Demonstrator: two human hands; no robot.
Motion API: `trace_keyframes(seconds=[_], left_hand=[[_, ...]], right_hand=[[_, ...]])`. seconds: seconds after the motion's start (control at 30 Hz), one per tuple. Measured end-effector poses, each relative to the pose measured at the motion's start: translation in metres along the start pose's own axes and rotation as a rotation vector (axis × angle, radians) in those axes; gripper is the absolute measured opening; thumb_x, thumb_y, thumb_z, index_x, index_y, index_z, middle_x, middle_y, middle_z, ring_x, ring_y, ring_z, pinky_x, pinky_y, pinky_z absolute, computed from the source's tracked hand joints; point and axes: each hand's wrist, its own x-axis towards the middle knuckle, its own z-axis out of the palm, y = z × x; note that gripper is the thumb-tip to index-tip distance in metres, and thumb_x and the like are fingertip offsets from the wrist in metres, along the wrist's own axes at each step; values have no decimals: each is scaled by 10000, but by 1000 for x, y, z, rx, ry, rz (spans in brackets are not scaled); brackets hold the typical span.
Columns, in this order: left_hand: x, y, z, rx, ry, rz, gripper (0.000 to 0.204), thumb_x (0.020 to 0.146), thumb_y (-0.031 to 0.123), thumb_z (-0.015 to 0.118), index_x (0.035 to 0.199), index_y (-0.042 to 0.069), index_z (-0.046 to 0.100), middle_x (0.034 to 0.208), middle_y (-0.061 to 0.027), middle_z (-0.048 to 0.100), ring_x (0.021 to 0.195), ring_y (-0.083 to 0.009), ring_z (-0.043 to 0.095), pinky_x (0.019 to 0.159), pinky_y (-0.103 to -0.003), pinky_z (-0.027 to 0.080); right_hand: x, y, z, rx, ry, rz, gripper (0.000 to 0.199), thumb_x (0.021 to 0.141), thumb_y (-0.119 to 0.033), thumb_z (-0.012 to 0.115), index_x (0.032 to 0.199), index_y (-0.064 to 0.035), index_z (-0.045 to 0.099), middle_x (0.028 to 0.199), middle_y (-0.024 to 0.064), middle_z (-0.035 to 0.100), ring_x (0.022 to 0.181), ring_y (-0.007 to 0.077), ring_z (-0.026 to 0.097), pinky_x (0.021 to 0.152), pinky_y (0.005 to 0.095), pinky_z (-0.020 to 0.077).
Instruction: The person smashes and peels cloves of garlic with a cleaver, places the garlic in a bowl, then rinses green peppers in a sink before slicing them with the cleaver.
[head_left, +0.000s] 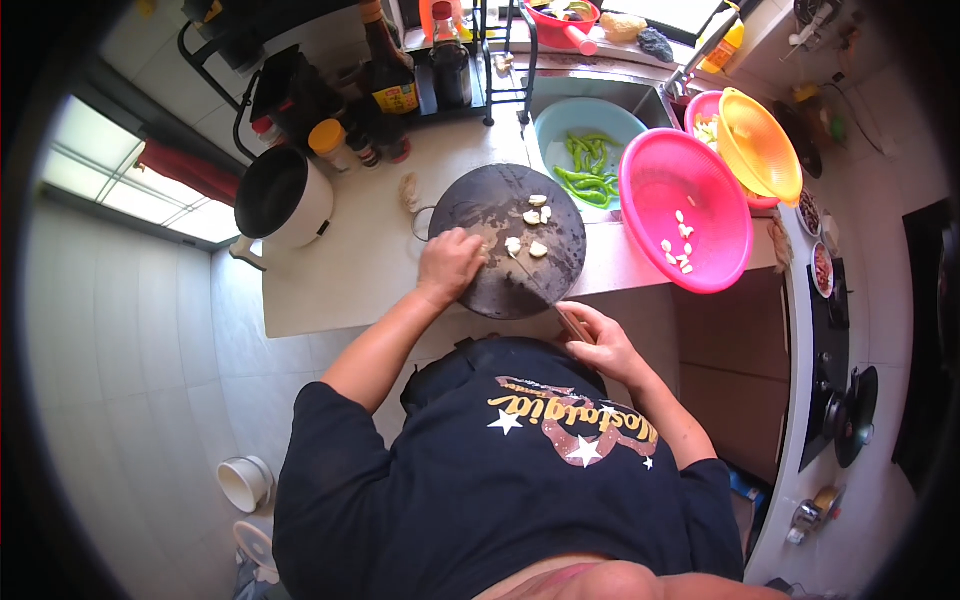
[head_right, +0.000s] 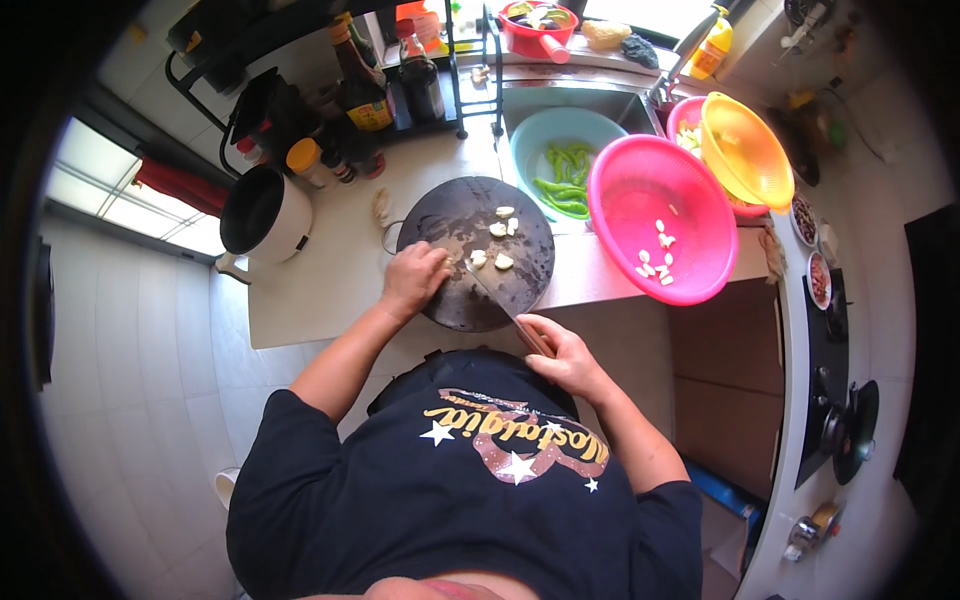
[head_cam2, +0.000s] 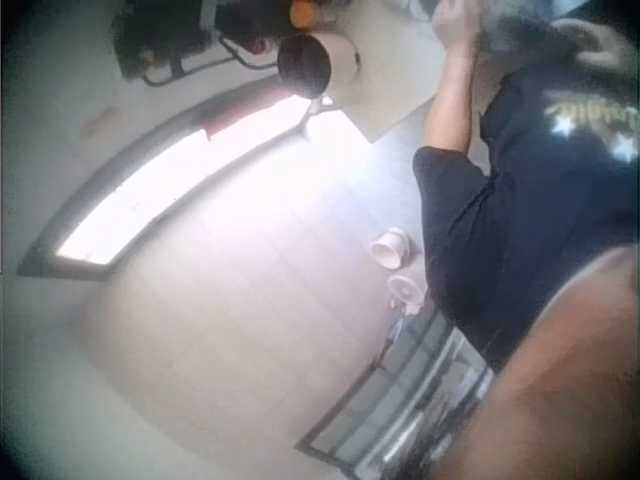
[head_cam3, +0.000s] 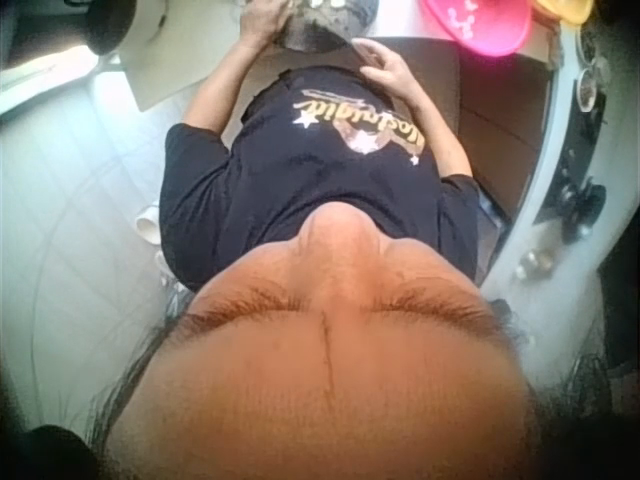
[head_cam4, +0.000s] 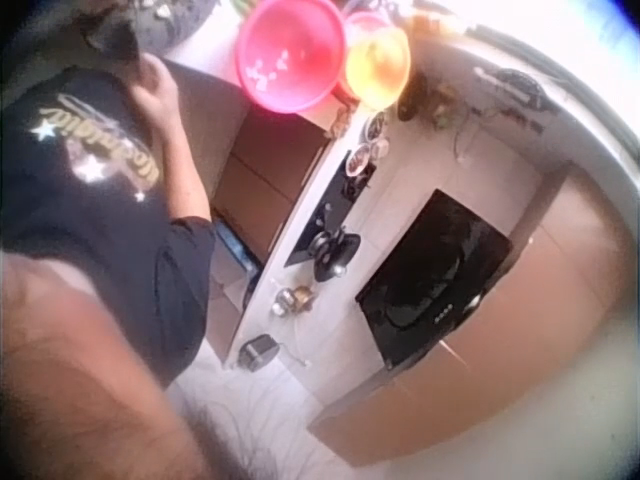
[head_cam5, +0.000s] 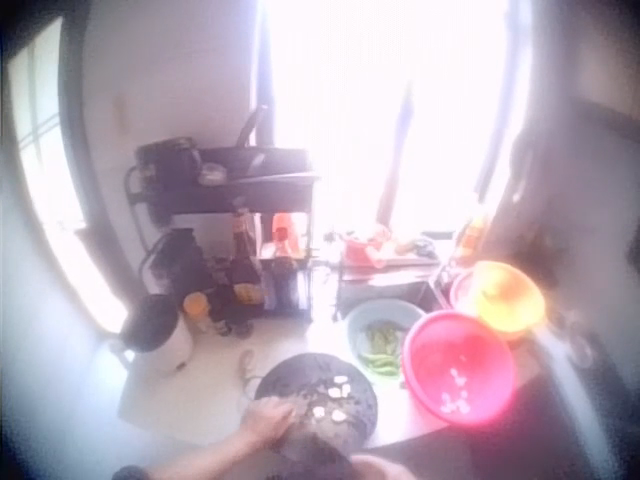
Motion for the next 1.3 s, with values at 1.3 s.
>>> trace_keyframes(seconds=[1.3], left_hand=[[-60, 16, -21, -242, 48, -190, 302, 742, 141, 687, 1021, 68, 599, 907, -104, 522, 815, -301, 565, 684, -386, 487]], right_hand=[[50, 43, 23, -1230, 201, -284, 650, 808, -85, 498, 1408, -279, 341, 716, 149, 568, 577, 329, 602, 532, 436, 506]])
